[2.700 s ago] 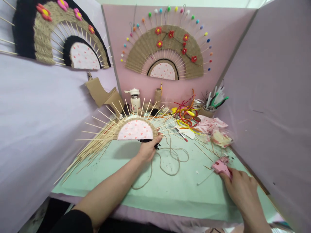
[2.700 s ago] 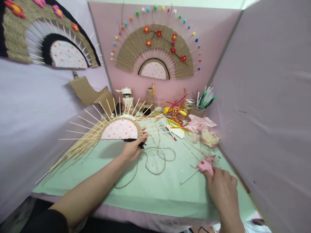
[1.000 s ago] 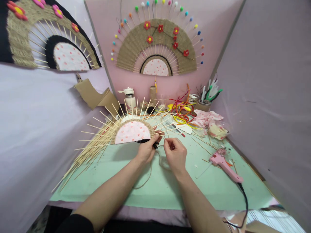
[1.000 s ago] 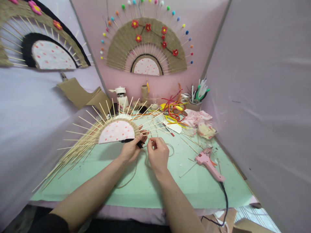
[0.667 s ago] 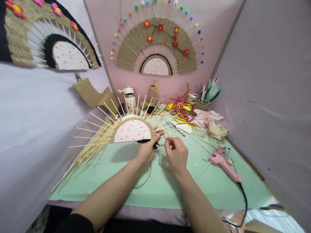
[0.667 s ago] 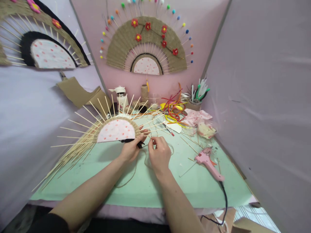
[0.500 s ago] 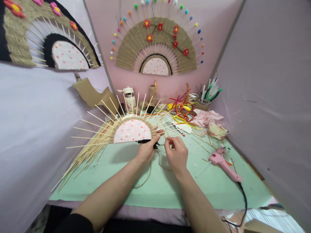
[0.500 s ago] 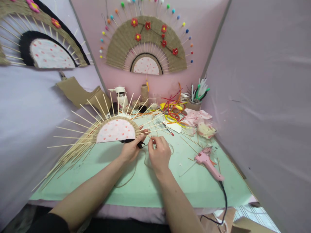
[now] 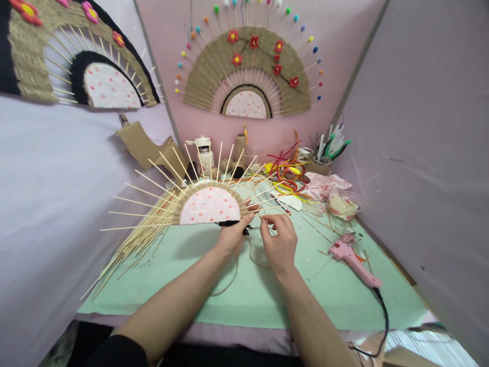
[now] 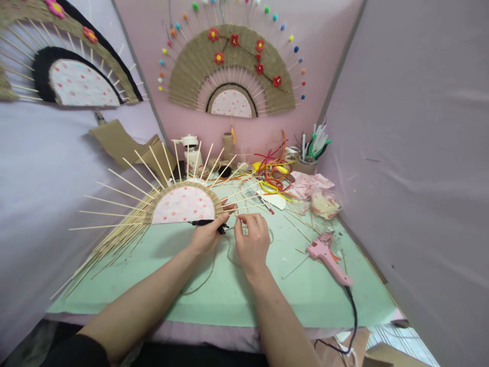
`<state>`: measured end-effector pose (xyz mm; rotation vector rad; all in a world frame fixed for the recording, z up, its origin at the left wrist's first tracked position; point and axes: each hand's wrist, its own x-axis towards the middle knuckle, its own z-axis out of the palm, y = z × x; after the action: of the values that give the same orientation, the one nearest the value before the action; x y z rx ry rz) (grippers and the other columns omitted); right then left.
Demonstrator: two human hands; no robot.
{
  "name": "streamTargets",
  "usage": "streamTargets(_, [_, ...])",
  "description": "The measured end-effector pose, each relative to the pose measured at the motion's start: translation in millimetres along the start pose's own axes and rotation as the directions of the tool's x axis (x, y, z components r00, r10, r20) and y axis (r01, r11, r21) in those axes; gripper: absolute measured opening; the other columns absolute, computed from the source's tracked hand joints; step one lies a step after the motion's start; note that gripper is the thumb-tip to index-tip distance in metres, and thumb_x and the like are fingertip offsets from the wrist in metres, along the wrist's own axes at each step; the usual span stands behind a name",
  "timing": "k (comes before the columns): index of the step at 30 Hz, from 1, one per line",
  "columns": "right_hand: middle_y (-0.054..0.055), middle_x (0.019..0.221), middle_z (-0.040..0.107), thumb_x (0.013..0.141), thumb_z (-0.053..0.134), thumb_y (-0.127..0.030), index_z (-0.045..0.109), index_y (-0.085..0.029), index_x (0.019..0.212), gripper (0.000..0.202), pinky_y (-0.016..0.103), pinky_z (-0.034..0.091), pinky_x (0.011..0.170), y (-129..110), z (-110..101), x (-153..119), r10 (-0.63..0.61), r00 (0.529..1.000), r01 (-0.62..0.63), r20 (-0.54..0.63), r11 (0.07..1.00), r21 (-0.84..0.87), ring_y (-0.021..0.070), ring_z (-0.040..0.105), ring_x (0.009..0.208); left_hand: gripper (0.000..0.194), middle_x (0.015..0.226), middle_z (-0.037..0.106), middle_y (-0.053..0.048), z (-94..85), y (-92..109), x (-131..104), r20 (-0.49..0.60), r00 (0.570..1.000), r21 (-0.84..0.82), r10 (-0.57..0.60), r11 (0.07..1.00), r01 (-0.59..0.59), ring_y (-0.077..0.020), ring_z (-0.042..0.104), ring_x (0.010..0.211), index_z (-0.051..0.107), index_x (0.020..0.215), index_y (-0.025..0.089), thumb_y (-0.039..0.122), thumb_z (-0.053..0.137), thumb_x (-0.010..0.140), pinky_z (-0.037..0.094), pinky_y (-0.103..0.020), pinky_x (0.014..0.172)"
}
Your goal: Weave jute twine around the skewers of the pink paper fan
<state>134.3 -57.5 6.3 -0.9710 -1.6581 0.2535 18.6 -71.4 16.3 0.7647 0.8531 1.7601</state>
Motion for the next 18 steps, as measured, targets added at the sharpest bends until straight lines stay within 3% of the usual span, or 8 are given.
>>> streamTargets(9, [0.004,0.079,0.061,0.089,0.054,-0.018,0.060,-0.020,0.084,0.008,0.036,0.044,0.075,4.5,1.8,0.8,-0.085,0.996,0.085,-0.029,0.996,-0.016,0.0203,0.054,0.081,0.022,0.108,0.072,-0.007,-3.3,-2.0,1.0,0.066,0.998,0.085,0.018,0.996,-0.024,-0.0213,0.063,0.106,0.073,0.093,0.019,0.027,0.075,0.072,0.040,-0.037,0.103])
streamTargets(18, [0.004,0.083,0.061,0.085,0.058,-0.018,0.058,-0.021,0.088,0.004,0.037,0.045,0.076,5.4,0.1,-2.6,-0.075,0.996,0.073,-0.056,0.997,-0.025,0.0210,0.055,0.082,0.042,0.104,0.073,-0.007,-2.0,-0.8,0.5,0.008,1.000,0.034,0.005,0.999,-0.005,-0.0221,0.063,0.106,0.067,0.108,0.021,0.026,0.077,0.068,0.040,-0.039,0.102])
